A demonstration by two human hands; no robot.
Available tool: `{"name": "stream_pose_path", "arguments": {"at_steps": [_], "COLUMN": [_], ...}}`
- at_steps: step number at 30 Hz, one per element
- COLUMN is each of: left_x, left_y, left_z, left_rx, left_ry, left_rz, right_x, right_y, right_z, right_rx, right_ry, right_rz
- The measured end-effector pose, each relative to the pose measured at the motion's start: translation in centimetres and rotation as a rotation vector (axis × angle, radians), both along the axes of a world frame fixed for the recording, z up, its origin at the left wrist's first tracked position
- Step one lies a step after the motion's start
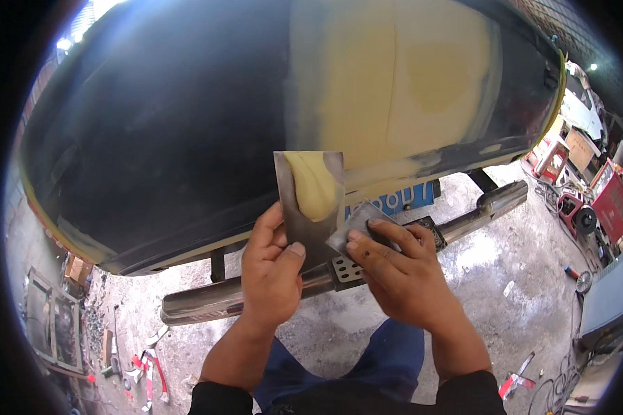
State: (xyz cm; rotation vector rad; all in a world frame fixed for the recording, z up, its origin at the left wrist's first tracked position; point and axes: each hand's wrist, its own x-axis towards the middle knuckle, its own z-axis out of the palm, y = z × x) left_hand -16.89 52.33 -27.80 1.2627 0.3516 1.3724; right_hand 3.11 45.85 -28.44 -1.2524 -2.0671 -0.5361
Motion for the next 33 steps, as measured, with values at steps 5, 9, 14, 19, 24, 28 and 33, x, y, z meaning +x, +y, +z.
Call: {"name": "stream_pose_path", "arguments": {"at_steps": [5,9,14,19,24,28,33], "left_x": [-0.2,0.7,1.1,-2.0,-7.1,-9.8,-10.3], "left_y": [0.1,-0.2,-0.7,2.0,7.8,12.5,14.5], "left_z": [0.4,0.6,1.1,0.0,5.6,7.3,6.7], "left_rx": [0.114,0.030,0.221,0.535,0.332,0.372,0.451], "left_ry": [-0.049,0.056,0.174,0.270,-0.101,-0.159,-0.145], "left_rz": [-0.054,-0.001,0.014,0.408,0.328,0.267,0.201], "right_x": [2.5,-0.2,-1.5,2.5,7.1,8.6,9.5], "right_y": [-0.9,-0.4,0.8,1.2,2.8,5.6,8.9], "right_z": [0.7,1.9,0.6,1.2,8.8,15.0,19.7], "right_rx": [0.046,0.200,0.158,0.054,0.262,0.295,0.310], "right_ry": [0.227,0.256,0.176,0.310,0.335,0.262,0.134], "right_rz": [0.036,0.098,0.105,0.086,-0.109,-0.207,-0.249]}}
